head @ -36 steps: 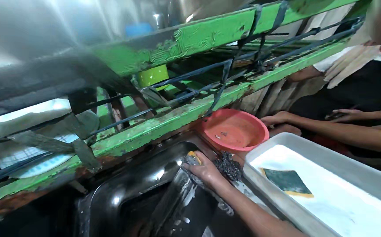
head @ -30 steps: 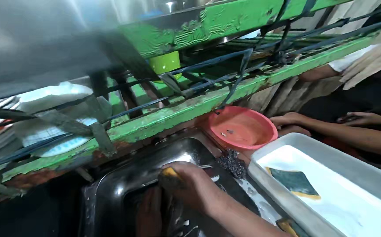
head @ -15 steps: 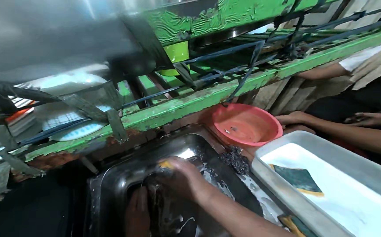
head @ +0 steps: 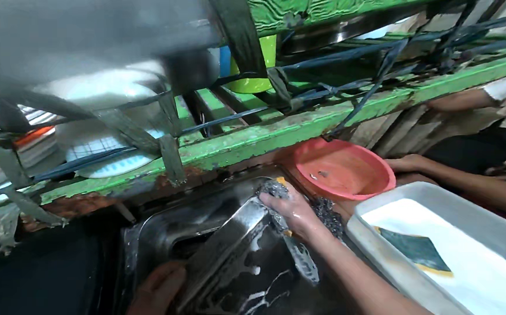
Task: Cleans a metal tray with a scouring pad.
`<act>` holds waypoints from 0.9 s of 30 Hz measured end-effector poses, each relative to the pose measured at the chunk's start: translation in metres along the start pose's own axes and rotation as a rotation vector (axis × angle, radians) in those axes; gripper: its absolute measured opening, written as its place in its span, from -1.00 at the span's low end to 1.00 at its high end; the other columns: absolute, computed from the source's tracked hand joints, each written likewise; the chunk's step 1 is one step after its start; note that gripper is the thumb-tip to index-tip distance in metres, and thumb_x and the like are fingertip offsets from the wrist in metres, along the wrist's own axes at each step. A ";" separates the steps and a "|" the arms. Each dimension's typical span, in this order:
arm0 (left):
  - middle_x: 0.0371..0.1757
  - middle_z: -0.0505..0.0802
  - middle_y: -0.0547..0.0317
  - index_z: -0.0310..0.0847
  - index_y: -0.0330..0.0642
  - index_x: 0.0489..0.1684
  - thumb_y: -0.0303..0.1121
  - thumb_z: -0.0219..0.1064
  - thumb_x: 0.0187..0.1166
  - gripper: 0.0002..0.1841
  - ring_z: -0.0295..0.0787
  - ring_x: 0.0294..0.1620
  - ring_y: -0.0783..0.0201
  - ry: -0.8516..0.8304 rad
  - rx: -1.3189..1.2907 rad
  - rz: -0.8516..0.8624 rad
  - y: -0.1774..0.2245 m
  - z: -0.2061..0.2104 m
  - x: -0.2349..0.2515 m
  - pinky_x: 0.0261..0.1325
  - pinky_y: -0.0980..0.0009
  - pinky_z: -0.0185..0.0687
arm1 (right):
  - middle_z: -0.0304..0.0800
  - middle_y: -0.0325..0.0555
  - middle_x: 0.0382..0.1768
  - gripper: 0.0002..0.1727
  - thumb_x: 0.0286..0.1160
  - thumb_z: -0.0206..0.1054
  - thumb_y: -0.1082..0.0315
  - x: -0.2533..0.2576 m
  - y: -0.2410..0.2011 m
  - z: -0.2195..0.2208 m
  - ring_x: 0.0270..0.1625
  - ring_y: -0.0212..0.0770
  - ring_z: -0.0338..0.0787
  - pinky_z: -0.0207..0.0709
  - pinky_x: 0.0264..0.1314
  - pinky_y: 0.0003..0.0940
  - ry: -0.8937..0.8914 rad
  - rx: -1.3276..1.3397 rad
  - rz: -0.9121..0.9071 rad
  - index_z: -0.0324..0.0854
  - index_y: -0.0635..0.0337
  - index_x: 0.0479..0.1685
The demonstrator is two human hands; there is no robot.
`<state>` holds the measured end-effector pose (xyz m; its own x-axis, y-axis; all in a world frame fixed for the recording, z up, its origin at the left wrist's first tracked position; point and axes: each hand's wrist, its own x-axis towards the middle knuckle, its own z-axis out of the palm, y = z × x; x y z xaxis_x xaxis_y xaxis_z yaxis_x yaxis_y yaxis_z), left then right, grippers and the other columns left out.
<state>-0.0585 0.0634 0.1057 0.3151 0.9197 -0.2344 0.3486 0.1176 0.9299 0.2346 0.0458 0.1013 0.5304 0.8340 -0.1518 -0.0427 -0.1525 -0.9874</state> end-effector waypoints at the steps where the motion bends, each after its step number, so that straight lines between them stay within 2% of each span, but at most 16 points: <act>1: -0.06 0.82 0.07 0.69 -0.38 0.15 -0.32 0.22 0.69 -0.69 0.74 -0.03 0.33 -0.108 0.157 -0.052 0.014 -0.001 0.002 0.14 0.22 0.67 | 0.81 0.01 0.12 -0.42 0.40 0.56 0.41 -0.007 -0.014 0.005 0.10 -0.22 0.80 0.68 0.24 -0.17 -0.051 -0.111 -0.049 0.53 0.21 0.46; 3: 0.02 0.83 -0.09 0.72 -0.31 0.20 -0.16 0.19 0.76 -0.62 0.75 0.05 0.11 -0.197 0.326 -0.121 0.026 0.020 0.009 0.20 0.00 0.62 | 0.86 -0.02 0.03 -0.50 0.36 0.60 0.30 -0.022 -0.022 0.022 0.07 -0.22 0.84 0.71 0.24 -0.15 -0.179 -0.313 -0.212 0.65 0.21 0.30; 4: 0.04 0.83 -0.12 0.72 -0.32 0.23 -0.15 0.15 0.80 -0.59 0.74 0.08 0.11 -0.147 0.299 -0.111 0.024 0.034 0.011 0.25 0.02 0.60 | 0.88 -0.04 0.02 -0.56 0.39 0.56 0.23 -0.028 -0.015 0.032 0.09 -0.22 0.85 0.71 0.27 -0.16 -0.247 -0.407 -0.322 0.71 0.20 0.23; 6: -0.05 0.83 -0.03 0.73 -0.37 0.14 -0.24 0.13 0.80 -0.64 0.73 -0.02 0.28 0.036 0.154 -0.012 0.005 0.062 0.011 0.18 0.22 0.64 | 0.84 0.00 0.20 -0.52 0.48 0.47 0.11 -0.039 0.005 0.044 0.30 -0.10 0.80 0.59 0.48 -0.05 -0.381 -0.576 -0.428 0.70 0.15 0.32; 7: -0.08 0.82 -0.02 0.72 -0.40 0.11 -0.29 0.11 0.80 -0.65 0.72 -0.06 0.33 0.111 0.091 0.017 -0.004 0.071 0.011 0.14 0.28 0.65 | 0.83 0.02 0.24 -0.50 0.48 0.46 0.09 -0.042 0.020 0.045 0.36 -0.05 0.77 0.54 0.53 0.00 -0.386 -0.615 -0.451 0.69 0.15 0.34; 9: -0.02 0.81 -0.09 0.68 -0.49 0.14 -0.31 0.09 0.82 -0.64 0.70 0.00 0.33 0.217 0.023 -0.014 -0.019 0.075 0.005 0.20 0.30 0.62 | 0.85 0.08 0.22 -0.51 0.41 0.49 0.10 -0.033 0.064 0.027 0.37 0.05 0.78 0.54 0.53 0.07 -0.261 -0.645 -0.505 0.75 0.21 0.24; 11: -0.04 0.79 -0.14 0.65 -0.57 0.11 -0.32 0.08 0.82 -0.62 0.67 -0.02 0.35 0.330 0.011 -0.041 -0.039 0.069 0.001 0.19 0.33 0.60 | 0.80 0.18 0.27 -0.45 0.38 0.51 0.04 -0.007 0.104 -0.010 0.44 0.12 0.70 0.44 0.63 0.06 -0.166 -0.693 -0.347 0.76 0.29 0.23; 13: 0.03 0.77 -0.25 0.60 -0.65 0.17 -0.33 0.05 0.83 -0.58 0.65 0.03 0.32 0.382 -0.008 -0.050 -0.053 0.062 0.000 0.25 0.31 0.56 | 0.73 0.26 0.34 -0.37 0.45 0.47 -0.02 0.020 0.117 -0.041 0.51 0.16 0.63 0.35 0.68 0.05 -0.158 -0.771 -0.181 0.70 0.34 0.30; 15: -0.04 0.76 -0.14 0.62 -0.58 0.13 -0.28 0.03 0.85 -0.58 0.64 -0.03 0.38 0.390 0.018 -0.071 -0.054 0.064 0.002 0.18 0.36 0.58 | 0.69 0.25 0.39 -0.36 0.53 0.41 -0.06 0.021 0.103 -0.036 0.55 0.16 0.59 0.31 0.70 0.06 -0.211 -0.861 -0.087 0.65 0.32 0.37; 16: -0.03 0.77 -0.15 0.63 -0.56 0.14 -0.26 0.04 0.85 -0.58 0.64 -0.01 0.35 0.378 0.031 -0.079 -0.050 0.066 0.004 0.18 0.33 0.58 | 0.71 0.22 0.39 -0.38 0.55 0.39 -0.04 0.010 0.092 -0.021 0.54 0.14 0.62 0.35 0.69 0.07 -0.235 -0.883 -0.116 0.65 0.29 0.39; 18: 0.08 0.79 -0.26 0.63 -0.57 0.22 -0.25 0.05 0.85 -0.55 0.70 0.10 0.21 0.341 0.062 -0.065 -0.039 0.072 0.010 0.29 0.19 0.58 | 0.77 0.18 0.33 -0.48 0.48 0.43 0.11 -0.024 0.072 0.024 0.48 0.13 0.69 0.45 0.62 0.09 -0.276 -0.818 -0.357 0.70 0.26 0.34; 20: -0.01 0.79 -0.21 0.64 -0.55 0.20 -0.27 0.04 0.85 -0.57 0.70 -0.01 0.23 0.315 0.109 -0.017 -0.034 0.076 0.012 0.18 0.23 0.62 | 0.85 0.09 0.21 -0.51 0.34 0.53 0.15 -0.049 0.065 0.059 0.34 0.09 0.79 0.60 0.45 0.10 -0.282 -0.659 -0.636 0.76 0.18 0.26; 21: 0.02 0.80 -0.23 0.64 -0.56 0.22 -0.30 0.03 0.84 -0.58 0.71 0.02 0.22 0.309 0.111 -0.012 -0.033 0.076 0.010 0.21 0.23 0.61 | 0.87 0.05 0.19 -0.52 0.33 0.54 0.15 -0.050 0.064 0.064 0.32 0.06 0.80 0.61 0.45 0.08 -0.296 -0.631 -0.666 0.77 0.14 0.24; 23: 0.09 0.78 -0.28 0.61 -0.59 0.23 -0.32 0.02 0.85 -0.58 0.69 0.12 0.22 0.335 0.094 -0.024 -0.039 0.072 0.007 0.30 0.25 0.57 | 0.84 0.12 0.22 -0.52 0.37 0.52 0.13 -0.035 0.075 0.044 0.38 0.11 0.76 0.53 0.54 0.10 -0.292 -0.689 -0.542 0.76 0.20 0.23; 25: 0.18 0.76 -0.42 0.57 -0.66 0.27 -0.33 -0.02 0.86 -0.55 0.70 0.24 0.09 0.368 0.102 -0.024 -0.057 0.063 0.004 0.42 0.17 0.52 | 0.79 0.16 0.30 -0.47 0.42 0.47 0.06 -0.001 0.101 0.006 0.47 0.11 0.68 0.41 0.66 0.07 -0.207 -0.728 -0.304 0.75 0.25 0.26; 27: 0.06 0.74 -0.40 0.57 -0.68 0.19 -0.30 -0.07 0.88 -0.52 0.66 0.11 0.10 0.416 0.098 -0.067 -0.075 0.057 0.005 0.31 0.16 0.53 | 0.73 0.22 0.33 -0.41 0.45 0.51 0.17 0.030 0.126 -0.028 0.45 0.00 0.68 0.46 0.60 -0.08 -0.087 -0.492 -0.027 0.61 0.40 0.38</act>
<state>-0.0335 0.0376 0.0185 -0.0869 0.9863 -0.1403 0.4449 0.1645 0.8804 0.2693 0.0369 -0.0264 0.4526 0.8790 -0.1501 0.3857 -0.3447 -0.8558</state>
